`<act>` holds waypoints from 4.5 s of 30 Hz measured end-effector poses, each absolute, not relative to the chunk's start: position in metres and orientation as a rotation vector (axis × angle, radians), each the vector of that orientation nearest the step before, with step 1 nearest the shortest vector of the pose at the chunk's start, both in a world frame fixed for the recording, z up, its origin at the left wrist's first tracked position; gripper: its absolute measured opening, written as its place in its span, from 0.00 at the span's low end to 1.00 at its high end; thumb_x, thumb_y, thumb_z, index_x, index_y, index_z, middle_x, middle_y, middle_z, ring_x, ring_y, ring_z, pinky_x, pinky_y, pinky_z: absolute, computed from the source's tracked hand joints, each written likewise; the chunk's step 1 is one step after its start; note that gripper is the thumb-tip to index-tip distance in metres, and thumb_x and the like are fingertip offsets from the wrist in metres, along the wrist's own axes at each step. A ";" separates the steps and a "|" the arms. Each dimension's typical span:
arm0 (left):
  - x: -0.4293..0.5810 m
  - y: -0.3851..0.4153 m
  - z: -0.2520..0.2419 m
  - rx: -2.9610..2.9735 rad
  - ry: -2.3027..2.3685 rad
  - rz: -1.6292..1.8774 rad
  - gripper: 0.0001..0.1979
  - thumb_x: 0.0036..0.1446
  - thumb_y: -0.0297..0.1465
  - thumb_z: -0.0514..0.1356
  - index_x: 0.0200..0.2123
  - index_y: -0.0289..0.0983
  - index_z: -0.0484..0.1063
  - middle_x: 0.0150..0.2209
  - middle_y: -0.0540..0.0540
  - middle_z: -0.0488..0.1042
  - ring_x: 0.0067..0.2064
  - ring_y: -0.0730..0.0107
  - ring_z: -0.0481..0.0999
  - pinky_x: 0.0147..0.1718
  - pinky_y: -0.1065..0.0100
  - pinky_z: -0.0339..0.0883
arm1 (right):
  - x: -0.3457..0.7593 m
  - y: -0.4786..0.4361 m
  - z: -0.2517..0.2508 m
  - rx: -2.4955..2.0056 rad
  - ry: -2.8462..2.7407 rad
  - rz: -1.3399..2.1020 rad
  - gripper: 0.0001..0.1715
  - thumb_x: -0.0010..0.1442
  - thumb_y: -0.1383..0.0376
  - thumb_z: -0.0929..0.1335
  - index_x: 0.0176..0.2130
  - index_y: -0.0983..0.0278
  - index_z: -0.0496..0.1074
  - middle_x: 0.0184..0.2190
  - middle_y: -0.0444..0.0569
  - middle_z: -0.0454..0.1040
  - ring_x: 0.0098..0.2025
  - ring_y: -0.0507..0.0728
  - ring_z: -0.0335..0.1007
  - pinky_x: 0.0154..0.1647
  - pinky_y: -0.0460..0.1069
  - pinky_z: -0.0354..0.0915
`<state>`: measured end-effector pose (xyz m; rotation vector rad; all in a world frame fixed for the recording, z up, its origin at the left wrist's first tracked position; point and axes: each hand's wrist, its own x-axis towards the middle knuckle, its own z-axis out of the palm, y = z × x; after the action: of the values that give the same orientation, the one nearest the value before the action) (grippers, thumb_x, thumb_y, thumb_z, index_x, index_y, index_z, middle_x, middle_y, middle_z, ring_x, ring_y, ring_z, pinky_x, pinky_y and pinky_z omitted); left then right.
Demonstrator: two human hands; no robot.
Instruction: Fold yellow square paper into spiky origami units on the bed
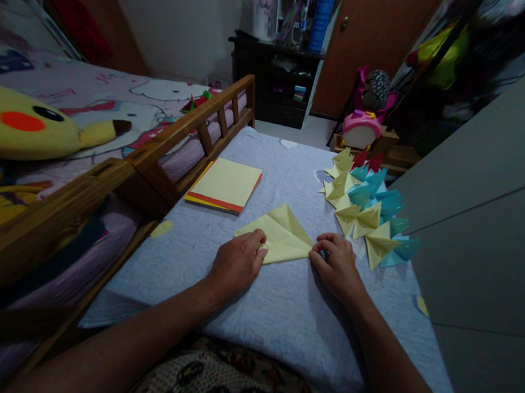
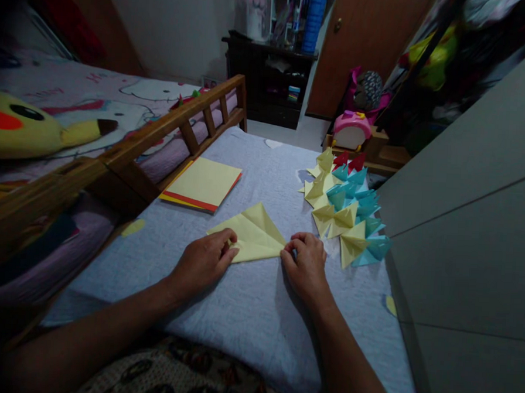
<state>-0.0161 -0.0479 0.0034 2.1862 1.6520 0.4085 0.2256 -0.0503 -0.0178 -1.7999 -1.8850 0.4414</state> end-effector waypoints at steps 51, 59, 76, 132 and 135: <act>-0.014 -0.078 -0.006 2.978 1.187 0.232 0.20 0.68 0.32 0.57 0.62 0.35 0.67 0.63 0.38 0.70 0.60 0.44 0.70 0.51 0.52 0.71 | 0.229 -0.050 -0.016 -1.818 -1.897 0.421 0.06 0.59 0.64 0.68 0.31 0.60 0.75 0.46 0.52 0.73 0.52 0.64 0.64 0.55 0.60 0.57; -0.011 -0.079 -0.007 2.990 1.213 0.199 0.20 0.68 0.31 0.57 0.61 0.33 0.68 0.62 0.37 0.70 0.59 0.43 0.70 0.52 0.51 0.70 | 0.233 -0.050 -0.019 -1.801 -1.917 0.444 0.07 0.60 0.63 0.67 0.33 0.61 0.75 0.47 0.53 0.72 0.52 0.64 0.63 0.55 0.60 0.57; -0.008 -0.065 0.004 2.914 0.987 0.105 0.33 0.64 0.48 0.61 0.65 0.37 0.60 0.67 0.38 0.62 0.60 0.48 0.66 0.56 0.53 0.64 | 0.232 -0.051 -0.013 -1.800 -1.925 0.469 0.05 0.59 0.63 0.67 0.33 0.60 0.75 0.46 0.52 0.71 0.52 0.64 0.63 0.54 0.60 0.57; -0.012 -0.068 -0.014 2.857 1.068 0.089 0.35 0.68 0.52 0.51 0.70 0.41 0.52 0.72 0.46 0.55 0.68 0.48 0.57 0.63 0.49 0.50 | 0.218 -0.053 -0.012 -1.806 -2.001 0.340 0.04 0.61 0.65 0.68 0.34 0.61 0.75 0.50 0.53 0.71 0.56 0.66 0.60 0.58 0.63 0.53; -0.012 -0.068 -0.012 2.851 1.062 0.081 0.34 0.68 0.52 0.52 0.70 0.44 0.52 0.72 0.47 0.55 0.67 0.49 0.58 0.63 0.50 0.51 | 0.215 -0.051 -0.010 -1.839 -2.010 0.339 0.06 0.62 0.66 0.68 0.33 0.61 0.74 0.50 0.53 0.72 0.56 0.66 0.61 0.57 0.62 0.53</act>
<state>-0.0119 -0.0677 -0.0116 2.8509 1.0618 0.0813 0.2153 -0.0512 -0.0099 -1.8391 -2.0102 0.3387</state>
